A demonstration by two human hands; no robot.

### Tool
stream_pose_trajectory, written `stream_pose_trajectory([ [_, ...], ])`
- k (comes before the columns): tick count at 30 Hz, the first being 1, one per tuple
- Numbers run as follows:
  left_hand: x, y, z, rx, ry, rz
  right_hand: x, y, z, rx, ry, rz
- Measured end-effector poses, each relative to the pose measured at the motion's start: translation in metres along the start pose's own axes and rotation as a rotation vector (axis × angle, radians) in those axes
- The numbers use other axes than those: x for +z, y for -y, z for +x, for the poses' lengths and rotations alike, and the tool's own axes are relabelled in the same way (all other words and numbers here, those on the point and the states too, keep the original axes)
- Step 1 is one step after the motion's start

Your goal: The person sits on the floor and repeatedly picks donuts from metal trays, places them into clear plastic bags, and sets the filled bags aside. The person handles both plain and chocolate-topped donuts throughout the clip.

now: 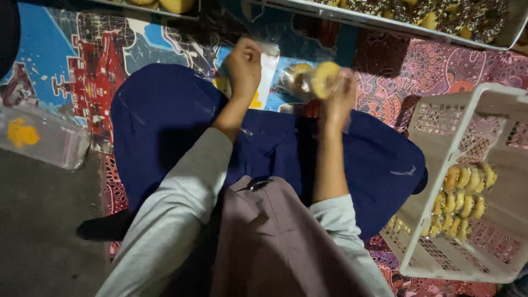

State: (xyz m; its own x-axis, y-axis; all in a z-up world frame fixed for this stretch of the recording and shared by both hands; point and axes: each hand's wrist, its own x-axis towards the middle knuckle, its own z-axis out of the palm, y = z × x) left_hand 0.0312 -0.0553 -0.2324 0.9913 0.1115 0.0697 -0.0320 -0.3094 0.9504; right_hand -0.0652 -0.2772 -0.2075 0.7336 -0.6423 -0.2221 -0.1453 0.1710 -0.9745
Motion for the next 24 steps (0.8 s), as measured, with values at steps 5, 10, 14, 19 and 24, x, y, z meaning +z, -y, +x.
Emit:
stream_pose_trajectory([
  [5, 0.036, 0.005, -0.016, -0.080, 0.134, 0.213, 0.036, -0.016, -0.004, -0.176, -0.040, -0.756],
  [10, 0.016, -0.047, -0.044, -0.378, 0.382, 0.208, 0.021, 0.026, -0.007, 0.253, 0.226, -0.523],
  [14, -0.004, -0.116, -0.059, -0.220, 0.576, -0.441, -0.017, 0.093, -0.022, 0.205, 0.379, -0.295],
  [19, -0.053, -0.158, -0.028, -0.228, 0.858, -0.385, -0.181, 0.185, -0.021, 0.259, 0.634, 0.434],
  [24, -0.167, -0.095, 0.037, 0.575, -0.302, 1.358, -0.343, 0.205, 0.023, -0.172, -0.069, -0.110],
])
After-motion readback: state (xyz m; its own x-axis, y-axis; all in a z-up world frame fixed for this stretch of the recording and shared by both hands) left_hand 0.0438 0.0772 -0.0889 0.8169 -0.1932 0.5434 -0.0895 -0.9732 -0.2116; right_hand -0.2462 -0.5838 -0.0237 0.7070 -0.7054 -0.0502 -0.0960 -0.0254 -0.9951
